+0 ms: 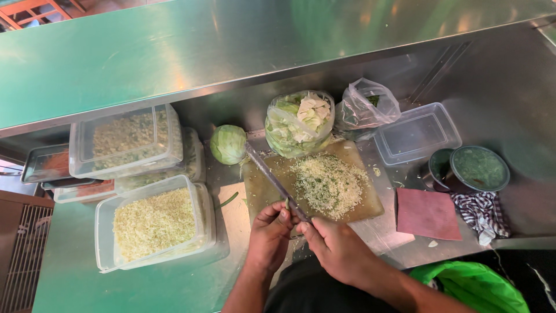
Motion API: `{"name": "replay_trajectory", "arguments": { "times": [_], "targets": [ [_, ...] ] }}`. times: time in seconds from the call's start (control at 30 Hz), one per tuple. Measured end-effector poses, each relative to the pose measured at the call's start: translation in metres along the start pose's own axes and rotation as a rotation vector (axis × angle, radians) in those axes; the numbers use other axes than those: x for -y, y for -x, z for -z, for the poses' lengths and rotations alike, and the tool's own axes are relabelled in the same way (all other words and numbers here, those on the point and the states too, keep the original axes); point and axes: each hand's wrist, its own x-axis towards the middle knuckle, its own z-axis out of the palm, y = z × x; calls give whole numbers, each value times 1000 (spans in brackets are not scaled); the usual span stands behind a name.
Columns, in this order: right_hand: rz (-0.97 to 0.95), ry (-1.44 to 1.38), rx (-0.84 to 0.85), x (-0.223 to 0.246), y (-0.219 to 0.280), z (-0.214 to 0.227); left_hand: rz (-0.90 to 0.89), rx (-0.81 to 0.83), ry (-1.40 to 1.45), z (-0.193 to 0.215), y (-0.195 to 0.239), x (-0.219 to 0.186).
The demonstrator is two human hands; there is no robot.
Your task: The person chops green beans on a cutting board using a knife, then mixes the chopped beans with shredded cabbage. They continue chopping additional green beans and place them on the board.
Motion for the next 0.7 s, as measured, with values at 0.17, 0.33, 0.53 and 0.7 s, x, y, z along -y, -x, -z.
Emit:
{"name": "replay_trajectory", "arguments": {
  "times": [0.17,0.33,0.53,0.7],
  "targets": [
    [-88,98,75,-3,0,5,-25,19,-57,10,-3,1],
    [-7,93,52,0,0,6,-76,59,-57,12,-6,0],
    [-61,85,92,3,0,8,-146,48,-94,2,-10,-5],
    [-78,79,142,-1,0,7,-187,27,-62,1,-13,-9]
  ]
}}
